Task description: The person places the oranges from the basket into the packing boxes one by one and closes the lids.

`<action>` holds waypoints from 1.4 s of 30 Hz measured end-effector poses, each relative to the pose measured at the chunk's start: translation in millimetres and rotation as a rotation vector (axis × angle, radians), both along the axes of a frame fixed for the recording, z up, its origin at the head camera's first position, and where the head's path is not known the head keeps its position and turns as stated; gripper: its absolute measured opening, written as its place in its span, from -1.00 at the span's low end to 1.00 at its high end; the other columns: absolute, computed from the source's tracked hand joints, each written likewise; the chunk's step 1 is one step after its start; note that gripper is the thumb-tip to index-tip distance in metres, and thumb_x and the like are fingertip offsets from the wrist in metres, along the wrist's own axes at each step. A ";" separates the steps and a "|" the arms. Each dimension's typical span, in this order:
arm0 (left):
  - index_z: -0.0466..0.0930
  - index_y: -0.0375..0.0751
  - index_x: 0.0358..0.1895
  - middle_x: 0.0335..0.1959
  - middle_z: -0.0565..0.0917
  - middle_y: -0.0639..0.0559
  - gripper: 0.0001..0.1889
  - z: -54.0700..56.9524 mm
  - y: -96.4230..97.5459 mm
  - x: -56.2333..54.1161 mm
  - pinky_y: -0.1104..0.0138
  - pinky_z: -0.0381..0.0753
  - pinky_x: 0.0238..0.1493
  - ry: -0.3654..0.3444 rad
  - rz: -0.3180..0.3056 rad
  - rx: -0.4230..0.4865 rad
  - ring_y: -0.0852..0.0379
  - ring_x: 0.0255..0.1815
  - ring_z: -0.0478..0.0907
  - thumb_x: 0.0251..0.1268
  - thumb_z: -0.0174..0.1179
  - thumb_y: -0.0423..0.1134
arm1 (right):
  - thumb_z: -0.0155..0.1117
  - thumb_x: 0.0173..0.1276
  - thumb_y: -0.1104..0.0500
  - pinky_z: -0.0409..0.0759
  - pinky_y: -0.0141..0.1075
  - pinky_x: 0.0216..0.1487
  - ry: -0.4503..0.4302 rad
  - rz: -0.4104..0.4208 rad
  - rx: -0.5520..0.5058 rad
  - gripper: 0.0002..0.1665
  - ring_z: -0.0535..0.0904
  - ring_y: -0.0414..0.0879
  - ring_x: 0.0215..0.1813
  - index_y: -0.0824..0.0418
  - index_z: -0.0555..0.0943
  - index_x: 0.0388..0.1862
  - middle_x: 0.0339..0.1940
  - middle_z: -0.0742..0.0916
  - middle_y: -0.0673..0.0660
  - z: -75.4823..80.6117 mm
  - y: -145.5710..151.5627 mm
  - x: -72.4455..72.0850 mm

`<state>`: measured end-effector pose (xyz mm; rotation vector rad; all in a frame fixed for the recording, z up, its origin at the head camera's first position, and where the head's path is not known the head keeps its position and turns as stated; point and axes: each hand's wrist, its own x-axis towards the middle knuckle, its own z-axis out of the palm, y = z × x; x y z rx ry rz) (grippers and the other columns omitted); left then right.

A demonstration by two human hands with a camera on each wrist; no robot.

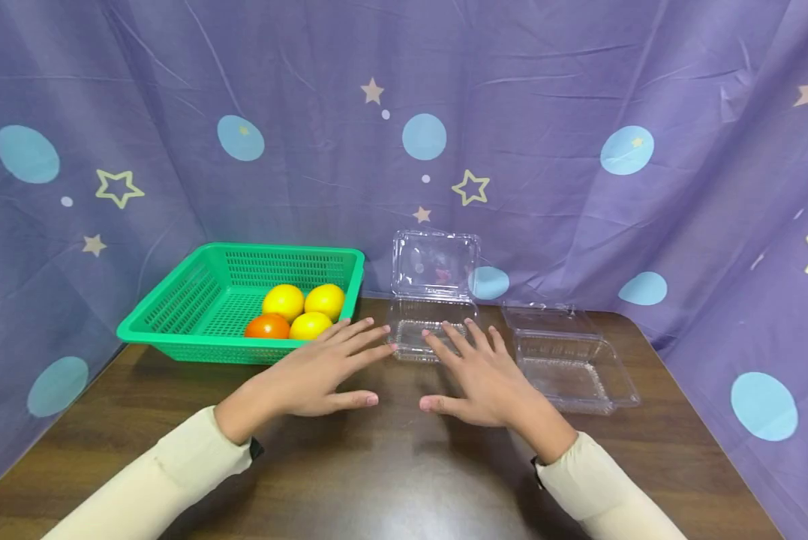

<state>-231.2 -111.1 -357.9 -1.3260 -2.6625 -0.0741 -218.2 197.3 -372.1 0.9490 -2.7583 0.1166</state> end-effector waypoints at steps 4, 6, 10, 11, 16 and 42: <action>0.28 0.08 0.58 0.63 0.18 -0.03 -0.27 8.5 -4.3 -12.1 -0.10 -0.04 0.59 -0.004 0.052 0.058 -0.15 0.66 -0.03 0.49 -0.04 0.35 | 0.12 0.37 -0.50 0.04 0.46 0.43 -0.004 -0.061 -0.034 0.04 0.13 0.43 0.57 -0.05 0.17 0.67 0.60 0.33 0.26 2.9 0.4 -13.4; 0.36 0.04 0.53 0.60 0.24 -0.06 -0.31 13.3 -7.9 -19.2 -0.09 -0.01 0.58 0.007 0.084 0.095 -0.17 0.65 0.02 0.50 -0.01 0.31 | 0.09 0.40 -0.48 0.07 0.45 0.43 -0.019 -0.091 -0.051 -0.01 0.16 0.44 0.56 0.00 0.25 0.64 0.57 0.36 0.28 4.1 0.0 -20.8; 0.41 0.00 0.50 0.57 0.30 -0.12 -0.34 22.3 -17.0 -33.4 -0.11 0.04 0.57 -0.002 0.173 0.149 -0.20 0.62 0.09 0.52 0.00 0.28 | -0.04 0.47 -0.48 0.17 0.42 0.40 -0.051 -0.135 -0.080 -0.05 0.23 0.44 0.52 0.06 0.31 0.60 0.54 0.41 0.30 3.2 -0.1 -36.6; 0.40 -0.01 0.50 0.56 0.30 -0.12 -0.34 24.4 -19.4 -36.8 -0.13 0.05 0.56 -0.014 0.195 0.156 -0.22 0.62 0.09 0.52 0.00 0.27 | -0.04 0.48 -0.47 0.19 0.41 0.39 -0.062 -0.148 -0.093 -0.07 0.24 0.43 0.51 0.07 0.31 0.60 0.54 0.41 0.30 2.7 0.4 -40.8; 0.42 -0.07 0.49 0.56 0.28 -0.18 -0.39 33.8 -31.7 -54.8 -0.19 0.03 0.55 -0.060 0.297 0.167 -0.28 0.61 0.06 0.54 0.04 0.18 | 0.08 0.51 -0.35 0.25 0.40 0.36 -0.098 -0.204 -0.176 -0.11 0.31 0.47 0.45 0.18 0.32 0.58 0.52 0.42 0.35 5.5 2.3 -56.5; 0.24 -0.37 0.53 0.55 0.16 -0.46 -0.37 33.2 -112.1 -133.8 -0.28 0.09 0.48 -0.403 0.621 0.089 -0.46 0.57 0.00 0.61 -0.01 -0.02 | 0.12 0.58 0.05 0.32 0.30 0.38 -0.245 -0.381 -0.516 -0.29 0.39 0.51 0.38 0.49 0.29 0.50 0.33 0.51 0.57 -18.4 24.5 -95.1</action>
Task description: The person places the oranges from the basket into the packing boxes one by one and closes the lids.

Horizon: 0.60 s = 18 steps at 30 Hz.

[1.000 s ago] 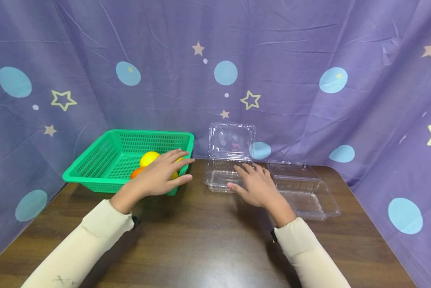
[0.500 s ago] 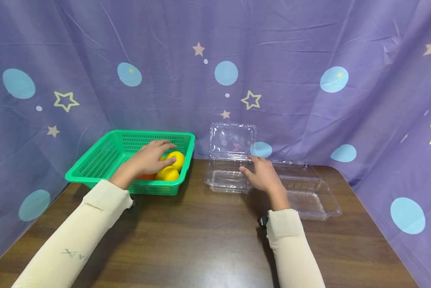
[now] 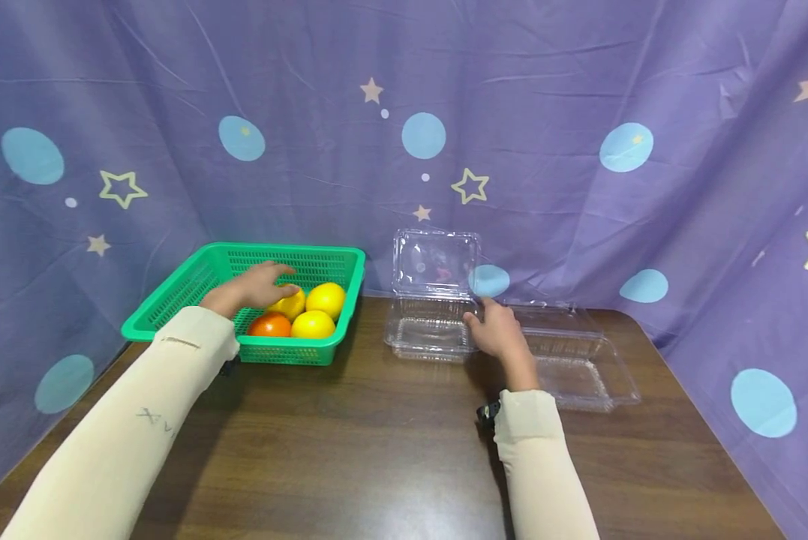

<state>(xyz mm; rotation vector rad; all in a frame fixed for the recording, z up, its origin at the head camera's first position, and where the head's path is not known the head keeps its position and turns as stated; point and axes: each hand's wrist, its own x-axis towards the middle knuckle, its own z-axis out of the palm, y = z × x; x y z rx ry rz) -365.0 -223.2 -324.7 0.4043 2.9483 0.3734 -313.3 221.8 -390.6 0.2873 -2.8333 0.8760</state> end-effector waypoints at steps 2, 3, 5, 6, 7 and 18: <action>0.23 -0.39 0.53 0.54 0.18 -0.46 -0.36 -1.6 -6.5 -3.6 -0.26 0.08 0.49 -0.021 0.014 0.007 -0.45 0.57 0.00 0.61 -0.02 -0.02 | 0.11 0.57 0.06 0.32 0.31 0.38 -0.004 -0.019 -0.013 -0.31 0.38 0.52 0.38 0.49 0.32 0.48 0.33 0.51 0.57 -1.1 -1.6 -1.0; 0.22 -0.40 0.53 0.53 0.20 -0.46 -0.36 -2.4 -9.0 -4.9 -0.25 0.09 0.49 -0.029 0.019 0.010 -0.44 0.57 0.01 0.61 -0.02 -0.02 | 0.10 0.57 0.07 0.32 0.31 0.38 -0.009 -0.029 -0.018 -0.32 0.38 0.52 0.37 0.50 0.33 0.47 0.33 0.51 0.57 -1.5 -2.4 -1.4; 0.21 -0.43 0.53 0.52 0.22 -0.47 -0.35 -2.7 -11.1 -6.0 -0.25 0.13 0.48 -0.047 0.023 0.020 -0.45 0.55 0.06 0.61 -0.02 -0.02 | 0.09 0.57 0.07 0.33 0.30 0.37 -0.027 -0.044 -0.022 -0.32 0.39 0.53 0.37 0.54 0.34 0.44 0.34 0.50 0.57 -1.3 -2.4 -1.5; 0.20 -0.44 0.53 0.51 0.23 -0.47 -0.34 -3.1 -11.8 -6.4 -0.25 0.15 0.47 -0.056 0.026 0.025 -0.44 0.54 0.08 0.61 -0.02 -0.01 | 0.08 0.57 0.08 0.34 0.29 0.37 -0.034 -0.049 -0.021 -0.33 0.40 0.52 0.36 0.55 0.36 0.42 0.33 0.51 0.57 -1.4 -2.3 -1.5; 0.20 -0.44 0.53 0.51 0.25 -0.46 -0.33 -3.3 -12.0 -6.8 -0.24 0.18 0.46 -0.062 0.026 0.029 -0.44 0.53 0.11 0.60 -0.01 0.00 | 0.08 0.57 0.08 0.36 0.29 0.36 -0.041 -0.054 -0.021 -0.34 0.41 0.52 0.36 0.57 0.37 0.40 0.32 0.52 0.57 -1.5 -1.9 -1.6; 0.12 -0.32 0.59 0.59 0.02 -0.46 -0.21 3.4 -5.8 -1.1 -0.29 0.28 0.38 -0.201 0.089 0.080 -0.46 0.54 0.04 0.48 0.12 0.07 | 0.09 0.57 0.09 0.57 0.13 0.12 -0.065 -0.080 -0.075 -0.54 0.71 0.26 -0.12 0.48 0.68 0.05 -0.30 0.78 0.32 -6.9 2.5 -4.9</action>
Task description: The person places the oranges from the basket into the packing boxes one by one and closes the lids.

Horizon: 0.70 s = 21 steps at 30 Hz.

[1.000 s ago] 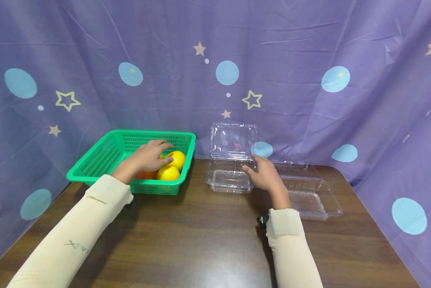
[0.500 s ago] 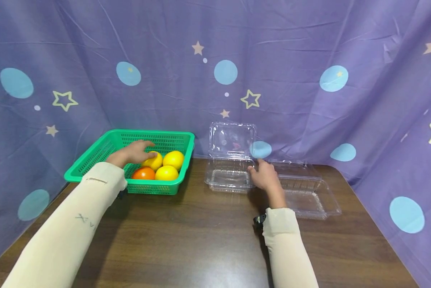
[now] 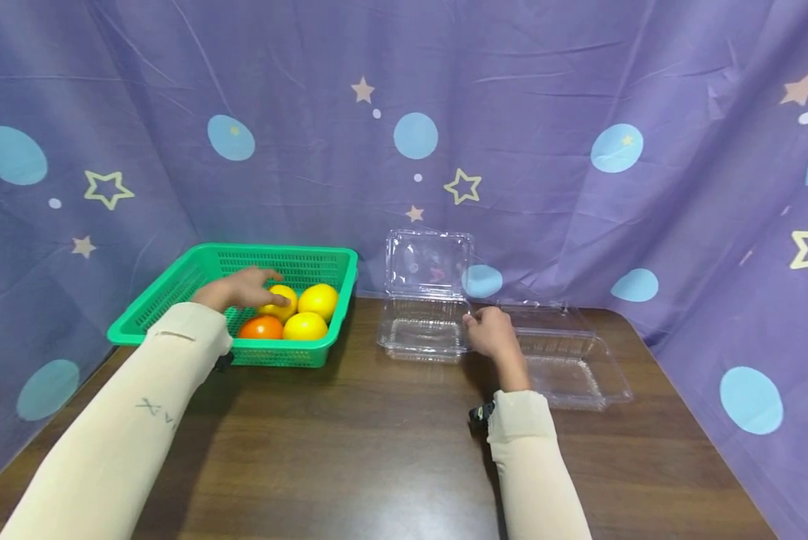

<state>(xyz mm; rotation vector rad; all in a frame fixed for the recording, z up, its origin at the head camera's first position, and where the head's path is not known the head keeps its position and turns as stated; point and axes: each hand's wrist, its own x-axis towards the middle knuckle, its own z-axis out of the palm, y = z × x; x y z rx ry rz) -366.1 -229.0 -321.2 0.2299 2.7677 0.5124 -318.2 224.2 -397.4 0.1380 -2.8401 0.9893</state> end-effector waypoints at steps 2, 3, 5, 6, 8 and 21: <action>0.08 -0.28 0.60 0.59 0.02 -0.44 -0.19 -1.0 -1.4 1.8 -0.25 0.43 0.28 -0.050 0.034 0.031 -0.43 0.50 0.13 0.47 0.13 0.08 | 0.08 0.58 0.11 0.61 0.05 0.01 -0.021 -0.002 -0.028 -0.56 0.73 0.11 -0.32 0.48 0.68 0.03 -0.49 0.76 0.21 0.2 -1.7 0.9; 0.06 -0.27 0.61 0.58 0.04 -0.43 -0.18 -1.6 -2.0 1.9 -0.21 0.51 0.21 -0.068 0.046 0.049 -0.42 0.47 0.19 0.46 0.14 0.08 | 0.08 0.57 0.12 0.63 -0.01 -0.06 -0.035 -0.010 -0.047 -0.57 0.70 0.03 -0.42 0.47 0.68 0.03 -0.56 0.73 0.17 0.5 -2.4 1.5; 0.06 -0.27 0.61 0.56 0.11 -0.41 -0.16 -3.2 -2.6 0.8 -0.14 0.59 0.13 -0.082 0.056 0.077 -0.38 0.41 0.29 0.43 0.18 0.07 | 0.07 0.56 0.16 0.65 -0.13 -0.21 -0.063 -0.029 -0.096 -0.60 0.65 -0.09 -0.55 0.48 0.67 0.03 -0.60 0.70 0.14 0.9 -3.0 2.6; 0.06 -0.27 0.60 0.54 0.14 -0.41 -0.15 -4.1 -2.6 -0.2 -0.12 0.61 0.10 -0.084 0.058 0.089 -0.37 0.38 0.31 0.41 0.20 0.07 | 0.07 0.54 0.19 0.65 -0.19 -0.28 -0.071 -0.039 -0.116 -0.61 0.63 -0.13 -0.58 0.49 0.66 0.02 -0.58 0.69 0.13 1.1 -3.1 3.1; 0.06 -0.27 0.60 0.51 0.19 -0.41 -0.12 -4.5 -1.5 -2.2 -0.10 0.62 0.07 -0.079 0.056 0.107 -0.34 0.35 0.35 0.37 0.24 0.05 | 0.06 0.52 0.22 0.62 -0.29 -0.38 -0.087 -0.061 -0.149 -0.63 0.61 -0.19 -0.60 0.49 0.66 0.01 -0.51 0.69 0.15 1.6 -2.3 3.6; 0.14 -0.27 0.58 0.35 0.41 -0.38 -0.10 -12.6 3.4 -1.0 -0.02 0.57 0.12 0.005 -0.012 0.046 -0.22 0.16 0.47 0.29 0.34 0.02 | 0.03 0.53 0.29 0.59 -0.39 -0.51 -0.160 -0.059 -0.295 -0.70 0.51 -0.21 -0.60 0.54 0.59 -0.03 -0.42 0.58 0.16 -1.6 -3.8 2.6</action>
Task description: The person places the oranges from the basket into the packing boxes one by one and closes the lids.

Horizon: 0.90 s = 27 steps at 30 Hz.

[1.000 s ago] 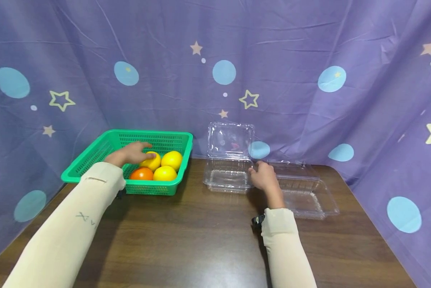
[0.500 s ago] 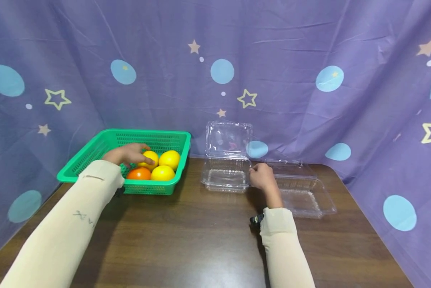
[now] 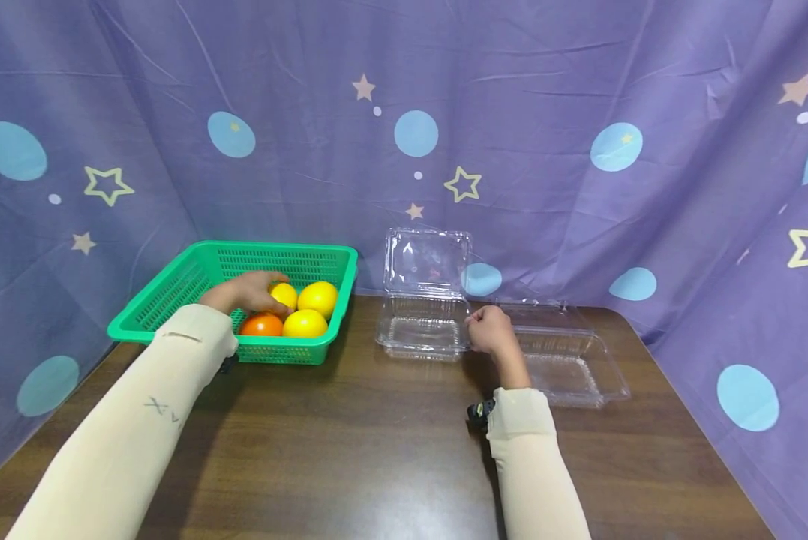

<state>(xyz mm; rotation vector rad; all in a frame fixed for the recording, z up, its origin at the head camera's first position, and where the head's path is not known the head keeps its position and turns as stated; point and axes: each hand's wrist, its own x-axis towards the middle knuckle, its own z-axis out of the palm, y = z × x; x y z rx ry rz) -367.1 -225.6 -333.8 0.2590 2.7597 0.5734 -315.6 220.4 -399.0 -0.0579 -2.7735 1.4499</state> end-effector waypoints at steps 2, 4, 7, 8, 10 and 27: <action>0.16 -0.30 0.57 0.31 0.43 -0.37 -0.11 -0.5 0.1 -0.3 -0.02 0.55 0.13 0.010 -0.001 0.004 -0.22 0.15 0.46 0.28 0.34 0.00 | 0.00 0.52 0.30 0.59 -0.40 -0.50 -0.002 0.001 -0.012 -0.69 0.50 -0.22 -0.60 0.54 0.58 -0.03 -0.36 0.58 0.19 0.0 -0.1 -0.3; 0.16 -0.30 0.57 0.29 0.45 -0.37 -0.11 -1.3 -0.5 -0.6 0.01 0.56 0.10 0.013 0.008 0.016 -0.21 0.13 0.47 0.27 0.34 -0.01 | -0.02 0.51 0.32 0.59 -0.41 -0.50 -0.004 0.000 -0.020 -0.69 0.49 -0.22 -0.59 0.54 0.58 -0.02 -0.33 0.58 0.20 -0.3 -0.2 -0.7; 0.17 -0.30 0.56 0.31 0.43 -0.39 -0.13 -3.1 -2.3 -1.3 0.04 0.57 0.06 0.017 0.023 0.028 -0.20 0.10 0.47 0.27 0.34 -0.03 | -0.05 0.50 0.33 0.57 -0.42 -0.51 -0.004 0.006 -0.033 -0.68 0.48 -0.23 -0.60 0.55 0.57 -0.03 -0.36 0.58 0.18 -0.9 -0.7 -1.4; 0.17 -0.30 0.56 0.32 0.42 -0.41 -0.13 -3.8 -3.0 -1.7 0.04 0.58 0.05 0.019 0.028 0.031 -0.20 0.09 0.47 0.27 0.33 -0.04 | -0.06 0.50 0.34 0.57 -0.42 -0.52 -0.006 0.007 -0.041 -0.69 0.48 -0.23 -0.61 0.55 0.57 -0.03 -0.39 0.58 0.17 -1.0 -1.0 -1.6; 0.18 -0.29 0.55 0.35 0.40 -0.42 -0.15 -5.3 -3.8 -2.4 0.04 0.57 0.05 0.018 0.046 0.042 -0.19 0.09 0.46 0.27 0.33 -0.05 | -0.06 0.50 0.35 0.57 -0.42 -0.53 -0.008 0.011 -0.059 -0.70 0.48 -0.23 -0.61 0.56 0.56 -0.04 -0.44 0.57 0.15 -1.3 -1.6 -1.9; 0.27 -0.29 0.42 0.07 0.48 -0.34 -0.22 -7.8 -6.0 2.6 0.17 0.61 -0.19 0.142 0.173 0.195 -0.17 -0.09 0.48 0.17 0.29 -0.03 | -0.02 0.54 0.35 0.68 -0.36 -0.45 -0.036 -0.001 -0.132 -0.72 0.56 -0.18 -0.56 0.60 0.52 -0.04 -0.35 0.59 0.24 0.1 -2.3 1.1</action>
